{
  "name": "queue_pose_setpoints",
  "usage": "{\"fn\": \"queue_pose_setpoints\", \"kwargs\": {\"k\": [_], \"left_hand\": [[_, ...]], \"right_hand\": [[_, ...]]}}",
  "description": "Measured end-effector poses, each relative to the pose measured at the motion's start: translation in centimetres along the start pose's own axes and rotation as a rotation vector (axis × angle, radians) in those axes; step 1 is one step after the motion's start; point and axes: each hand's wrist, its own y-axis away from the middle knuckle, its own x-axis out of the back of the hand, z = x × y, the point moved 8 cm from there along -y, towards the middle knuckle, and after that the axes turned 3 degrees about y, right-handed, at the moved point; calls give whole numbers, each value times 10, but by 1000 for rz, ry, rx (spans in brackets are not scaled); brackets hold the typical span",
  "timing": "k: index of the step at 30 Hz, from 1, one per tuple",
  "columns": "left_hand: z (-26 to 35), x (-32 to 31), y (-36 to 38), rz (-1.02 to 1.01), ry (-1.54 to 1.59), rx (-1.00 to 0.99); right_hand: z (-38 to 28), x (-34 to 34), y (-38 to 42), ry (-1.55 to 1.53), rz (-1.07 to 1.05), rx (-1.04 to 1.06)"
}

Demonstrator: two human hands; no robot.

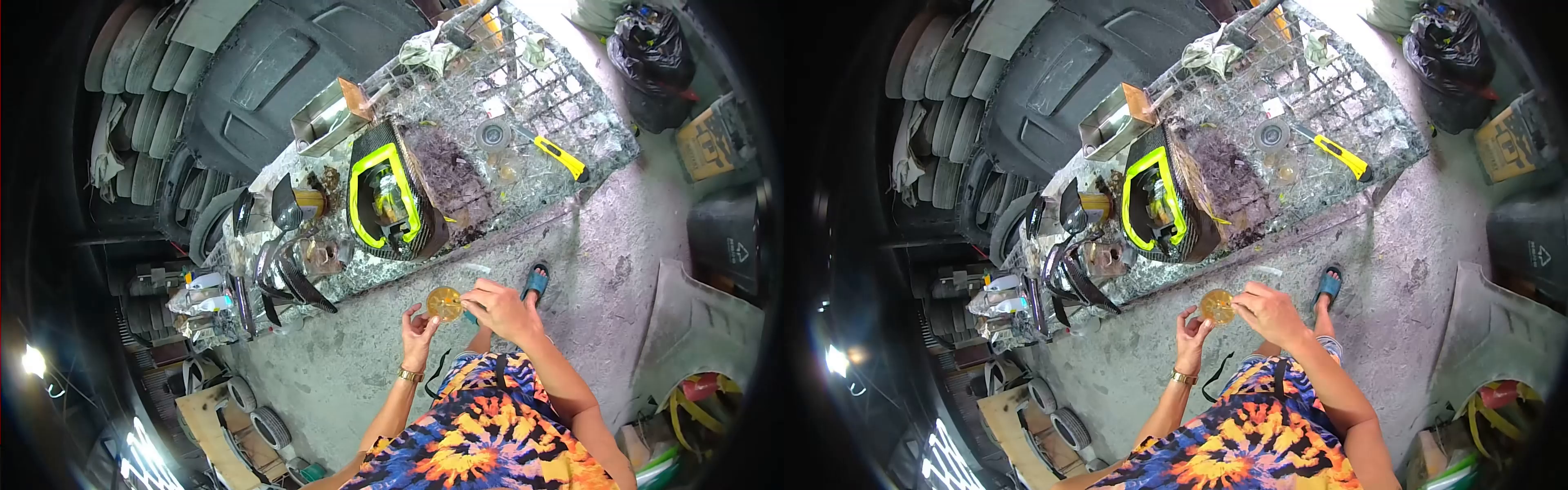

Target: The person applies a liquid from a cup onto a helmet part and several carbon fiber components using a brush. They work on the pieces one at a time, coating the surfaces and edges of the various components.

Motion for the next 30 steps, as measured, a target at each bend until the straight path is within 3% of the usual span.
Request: {"fn": "queue_pose_setpoints", "kwargs": {"k": [5,7,10,15,17,19,22,26,30], "left_hand": [[12,-26,-4,-51,-3,-14],[8,-24,0,-18,21,-2],[13,-24,-3,5,65,-45],[-4,4,3,66,112,-34],[-12,20,3,59,132,-18],[-19,35,1,43,97,10],[-28,54,-9,-32,25,47],[-37,88,-31,-174,-141,45],[-40,116,-53,-321,-57,-1]], "right_hand": [[34,7,-12,-84,-1,-104],[60,12,-11,-621,-38,-576],[46,33,-37,-744,44,-458],[39,4,-60,-797,42,-333],[43,15,-40,-780,353,-366],[37,5,-21,-750,433,-347],[44,-48,-4,-1124,546,-381],[78,-102,36,-1052,818,-539],[40,-118,46,-1050,990,-354]]}}
